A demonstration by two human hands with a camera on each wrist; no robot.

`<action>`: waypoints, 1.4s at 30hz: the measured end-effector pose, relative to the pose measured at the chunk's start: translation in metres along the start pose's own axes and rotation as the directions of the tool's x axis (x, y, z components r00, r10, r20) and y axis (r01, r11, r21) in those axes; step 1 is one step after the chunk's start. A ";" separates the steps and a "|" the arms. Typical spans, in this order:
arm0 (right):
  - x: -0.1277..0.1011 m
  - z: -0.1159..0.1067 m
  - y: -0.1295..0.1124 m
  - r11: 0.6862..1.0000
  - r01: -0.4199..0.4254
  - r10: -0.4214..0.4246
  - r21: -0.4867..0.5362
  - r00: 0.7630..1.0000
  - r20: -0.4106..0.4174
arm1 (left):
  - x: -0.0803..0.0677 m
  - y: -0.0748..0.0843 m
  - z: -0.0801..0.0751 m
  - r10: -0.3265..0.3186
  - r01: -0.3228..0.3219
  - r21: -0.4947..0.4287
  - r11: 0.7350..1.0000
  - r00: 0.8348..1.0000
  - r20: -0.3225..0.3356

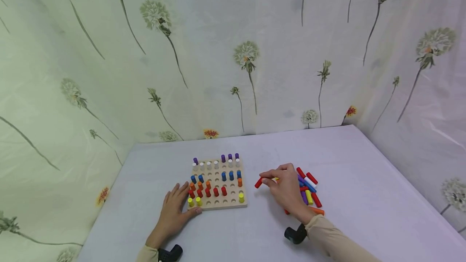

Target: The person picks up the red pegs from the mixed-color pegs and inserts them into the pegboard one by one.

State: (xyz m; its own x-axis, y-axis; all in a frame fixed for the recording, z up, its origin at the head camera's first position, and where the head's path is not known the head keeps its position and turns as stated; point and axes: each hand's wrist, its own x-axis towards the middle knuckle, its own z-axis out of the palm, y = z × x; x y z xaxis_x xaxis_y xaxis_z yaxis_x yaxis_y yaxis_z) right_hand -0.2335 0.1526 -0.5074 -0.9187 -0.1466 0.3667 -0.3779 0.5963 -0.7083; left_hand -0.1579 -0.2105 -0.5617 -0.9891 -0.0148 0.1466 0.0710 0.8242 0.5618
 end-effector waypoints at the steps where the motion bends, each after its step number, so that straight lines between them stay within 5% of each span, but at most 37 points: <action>1: 0.000 0.001 -0.001 1.000 -0.004 0.004 0.007 1.000 0.002 | 0.000 -0.001 0.000 -0.003 0.003 -0.003 1.000 1.000 0.003; 12: 0.004 0.020 -0.016 0.997 -0.065 0.064 0.037 0.998 0.029 | 0.000 0.000 0.000 -0.014 0.014 -0.014 1.000 1.000 0.012; 42: 0.011 0.039 -0.041 0.997 -0.071 0.066 0.034 0.991 0.118 | -0.001 0.001 -0.001 -0.022 0.022 0.001 1.000 1.000 0.013</action>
State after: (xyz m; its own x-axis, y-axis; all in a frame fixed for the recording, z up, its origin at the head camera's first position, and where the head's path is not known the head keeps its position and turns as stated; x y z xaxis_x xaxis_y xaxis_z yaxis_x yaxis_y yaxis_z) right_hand -0.2325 0.0952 -0.4978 -0.9489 -0.1986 0.2452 -0.3155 0.5781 -0.7525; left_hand -0.1571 -0.2099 -0.5604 -0.9920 -0.0251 0.1235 0.0493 0.8244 0.5638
